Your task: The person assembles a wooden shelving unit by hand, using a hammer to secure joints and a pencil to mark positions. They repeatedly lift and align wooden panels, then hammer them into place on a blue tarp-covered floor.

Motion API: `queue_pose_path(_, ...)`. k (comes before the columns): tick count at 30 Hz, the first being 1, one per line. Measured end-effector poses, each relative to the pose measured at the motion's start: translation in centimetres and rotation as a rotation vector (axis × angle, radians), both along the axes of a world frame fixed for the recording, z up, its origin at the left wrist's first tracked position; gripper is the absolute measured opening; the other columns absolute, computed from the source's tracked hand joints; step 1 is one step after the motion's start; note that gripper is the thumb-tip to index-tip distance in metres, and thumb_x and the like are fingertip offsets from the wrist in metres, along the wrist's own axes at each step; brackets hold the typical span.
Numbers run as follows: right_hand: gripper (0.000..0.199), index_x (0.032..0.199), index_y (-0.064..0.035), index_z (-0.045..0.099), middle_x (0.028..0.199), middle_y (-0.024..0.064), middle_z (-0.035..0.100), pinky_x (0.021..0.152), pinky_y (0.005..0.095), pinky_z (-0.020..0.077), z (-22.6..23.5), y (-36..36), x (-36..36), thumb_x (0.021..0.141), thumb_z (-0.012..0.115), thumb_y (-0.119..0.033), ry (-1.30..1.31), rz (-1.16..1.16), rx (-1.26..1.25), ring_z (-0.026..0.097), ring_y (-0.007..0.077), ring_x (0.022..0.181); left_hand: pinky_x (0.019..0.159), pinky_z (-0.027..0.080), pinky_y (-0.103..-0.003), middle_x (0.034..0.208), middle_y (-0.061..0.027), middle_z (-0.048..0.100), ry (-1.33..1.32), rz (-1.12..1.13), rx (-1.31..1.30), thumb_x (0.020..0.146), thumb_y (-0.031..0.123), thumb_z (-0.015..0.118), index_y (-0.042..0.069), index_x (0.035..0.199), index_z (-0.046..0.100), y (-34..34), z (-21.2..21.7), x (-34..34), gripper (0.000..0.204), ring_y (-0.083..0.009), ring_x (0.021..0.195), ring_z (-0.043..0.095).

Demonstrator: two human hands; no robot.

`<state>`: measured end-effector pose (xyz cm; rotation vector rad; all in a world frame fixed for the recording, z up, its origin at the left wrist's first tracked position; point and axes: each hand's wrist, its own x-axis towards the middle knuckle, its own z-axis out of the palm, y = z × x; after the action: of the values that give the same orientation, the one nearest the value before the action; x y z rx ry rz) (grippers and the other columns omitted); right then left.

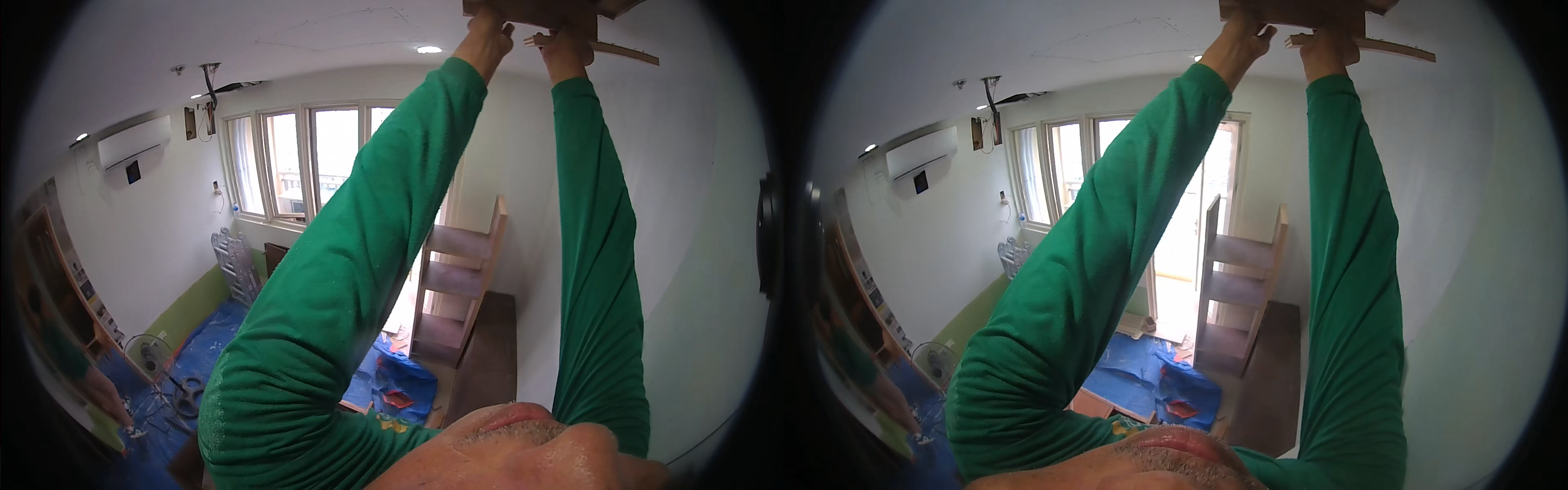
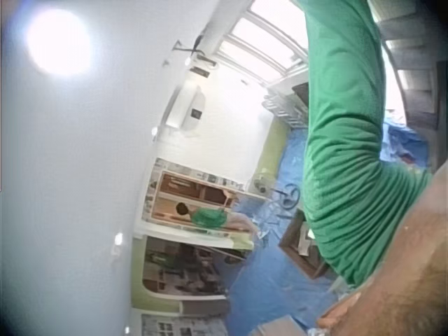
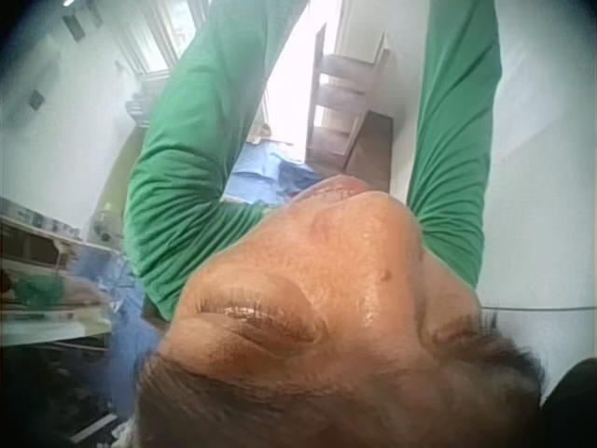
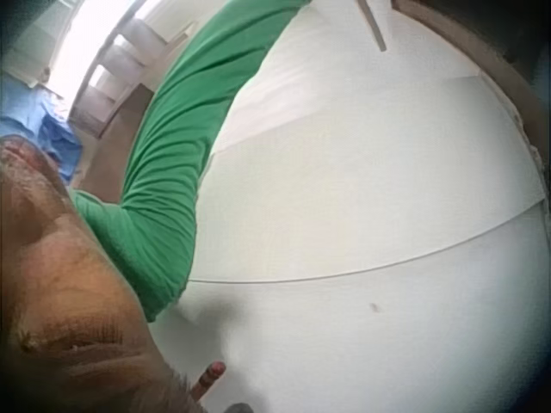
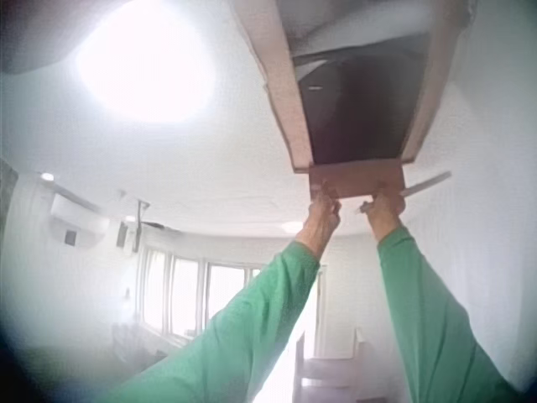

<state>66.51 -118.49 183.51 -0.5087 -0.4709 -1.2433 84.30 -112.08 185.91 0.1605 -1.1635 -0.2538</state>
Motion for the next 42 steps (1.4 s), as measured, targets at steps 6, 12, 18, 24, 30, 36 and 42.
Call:
queue_pose_path(6,0.032,0.127,0.0029,0.05,0.119,0.0181,0.064,0.063,0.0567,0.0532,-0.2,-0.6,-0.6,0.096,0.057,0.003,0.009,-0.07,0.02,0.069,0.0324,0.1,0.084,0.058,-0.051,0.126,-0.0169,0.069,-0.629,1.748,-0.204,0.1,0.022,0.062,0.003,0.127,0.065,-1.0,-2.6,-8.3,0.034,-0.0331,0.107,0.069)
queue_pose_path(12,0.039,0.132,0.0038,0.048,0.13,0.0217,0.061,0.068,0.0569,0.056,-0.2,-1.1,-1.4,0.094,0.057,0.006,0.138,-0.108,-0.021,0.064,0.0364,0.119,0.093,0.055,-0.051,0.129,-0.0182,0.067,-0.643,1.693,-0.231,0.101,0.021,0.059,0.001,0.131,0.062,2.6,-4.3,-10.7,0.036,-0.0336,0.114,0.067)
queue_pose_path(18,0.041,0.137,0.0001,0.045,0.133,0.0212,0.059,0.081,0.062,0.0529,-2.0,2.1,-1.5,0.098,0.056,-0.003,0.119,-0.134,0.017,0.06,0.0359,0.123,0.101,0.053,-0.048,0.133,-0.0173,0.063,-0.542,1.433,-0.223,0.106,0.024,0.055,0.001,0.135,0.057,4.6,-6.4,-10.5,0.038,-0.0318,0.121,0.063)
queue_pose_path(24,0.056,0.132,-0.0075,0.046,0.107,0.0098,0.061,0.067,0.0446,0.0545,-16.5,1.9,-1.5,0.103,0.054,-0.055,0.289,-0.035,0.044,0.063,0.0235,0.084,0.11,0.05,-0.046,0.137,-0.0164,0.06,-0.151,0.523,-0.145,0.11,0.027,0.051,0.0,0.139,0.053,8.7,-12.2,-8.7,0.04,-0.0301,0.127,0.059)
queue_pose_path(30,0.052,0.138,-0.0108,0.049,0.102,0.0032,0.061,0.066,0.034,0.0512,-47.6,-3.6,-2.5,0.105,0.055,-0.051,0.906,-0.541,-0.298,0.059,0.0144,0.079,0.119,0.045,-0.043,0.14,-0.0113,0.059,0.208,-0.161,0.118,0.11,0.035,0.053,0.005,0.142,0.053,12.9,-32.5,-9.0,0.044,-0.0267,0.133,0.056)
queue_pose_path(36,0.066,0.145,-0.0096,0.051,0.133,0.0188,0.062,0.1,0.0458,0.0512,-55.9,9.7,-6.9,0.087,0.08,-0.022,1.145,-0.622,-0.876,0.064,0.0383,0.119,0.114,0.049,-0.045,0.141,-0.0116,0.061,0.508,-0.316,0.43,0.106,0.037,0.059,0.005,0.146,0.051,17.4,-57.0,-9.6,0.052,-0.0267,0.132,0.058)
queue_pose_path(42,0.061,0.143,-0.0079,0.051,0.125,0.0255,0.061,0.103,0.0495,0.0474,-72.4,9.3,-10.1,0.089,0.075,-0.022,1.4,-0.459,-1.041,0.06,0.0459,0.119,0.11,0.051,-0.045,0.138,-0.013,0.063,0.784,-0.37,0.701,0.103,0.035,0.066,0.001,0.144,0.051,20.6,-71.6,-10.7,0.055,-0.0274,0.129,0.06)
